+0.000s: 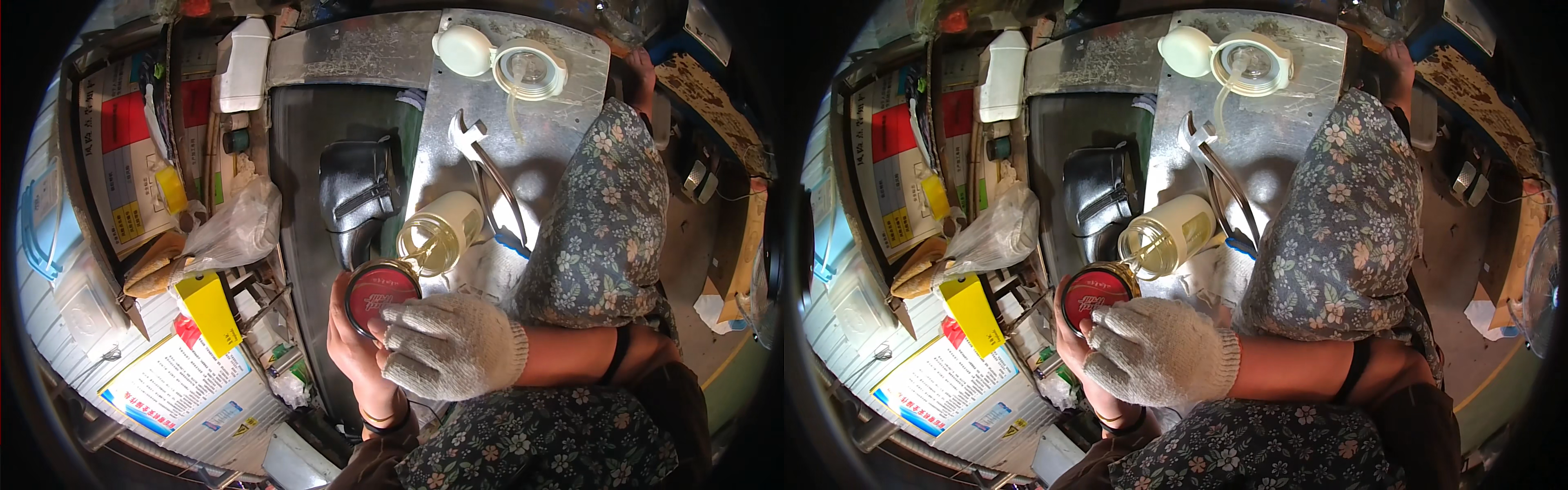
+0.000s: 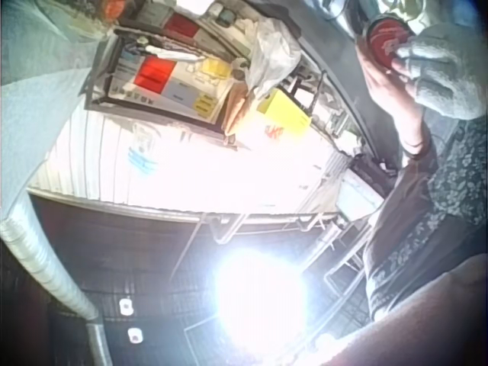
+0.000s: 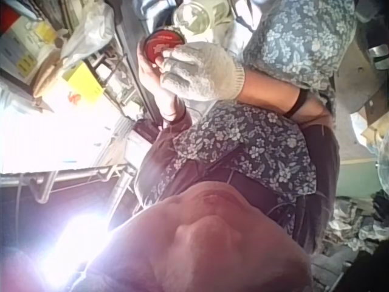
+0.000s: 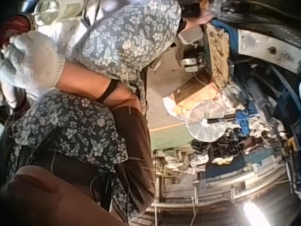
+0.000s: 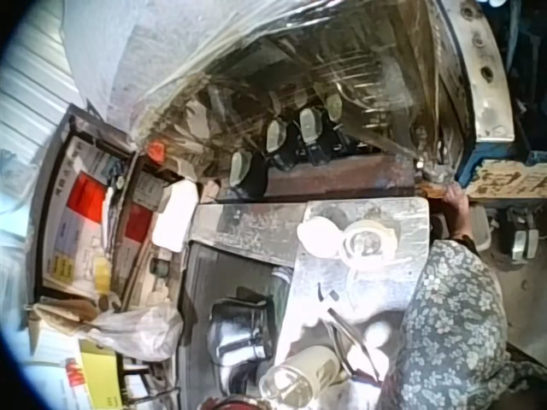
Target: Cleaning and assembling footwear components on an industrial production line, including applying adhesives and inspecting soles.
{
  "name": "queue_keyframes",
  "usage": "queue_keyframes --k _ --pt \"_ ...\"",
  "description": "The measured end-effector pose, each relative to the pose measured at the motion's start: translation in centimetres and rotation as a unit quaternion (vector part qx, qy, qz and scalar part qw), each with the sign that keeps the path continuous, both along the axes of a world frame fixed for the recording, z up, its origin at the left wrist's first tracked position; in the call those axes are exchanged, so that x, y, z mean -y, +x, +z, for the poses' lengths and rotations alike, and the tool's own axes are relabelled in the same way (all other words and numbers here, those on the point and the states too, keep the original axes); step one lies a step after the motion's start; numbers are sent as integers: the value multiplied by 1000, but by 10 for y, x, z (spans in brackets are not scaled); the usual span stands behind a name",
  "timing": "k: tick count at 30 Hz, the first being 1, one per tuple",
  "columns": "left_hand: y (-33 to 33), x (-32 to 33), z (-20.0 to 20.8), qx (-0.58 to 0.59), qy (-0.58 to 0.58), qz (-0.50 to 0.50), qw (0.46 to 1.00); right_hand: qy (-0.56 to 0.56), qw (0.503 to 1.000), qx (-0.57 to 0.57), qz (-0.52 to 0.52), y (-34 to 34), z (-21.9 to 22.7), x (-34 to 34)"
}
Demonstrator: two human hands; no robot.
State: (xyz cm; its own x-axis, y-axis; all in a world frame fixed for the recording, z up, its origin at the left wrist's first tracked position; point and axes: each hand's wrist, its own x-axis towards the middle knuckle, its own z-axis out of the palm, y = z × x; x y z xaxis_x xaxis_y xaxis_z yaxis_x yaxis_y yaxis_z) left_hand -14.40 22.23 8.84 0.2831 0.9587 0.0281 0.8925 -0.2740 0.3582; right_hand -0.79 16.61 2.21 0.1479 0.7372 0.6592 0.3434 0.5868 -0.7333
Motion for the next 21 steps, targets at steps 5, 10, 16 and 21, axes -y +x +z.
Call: queue_keyframes --k 5,10,16,21 --pt "3 -1 5 -28 -5 -10 1000 3 1000 0 -3 2 2 -1" --pt "8 -1 9 -67 6 -19 998 19 1000 4 3 8 3 -4" --pt "8 -1 14 -104 9 -33 994 30 999 7 -41 -1 -2 0" --pt "8 -2 16 -143 16 -18 989 6 1000 -14 5 4 1 -1"
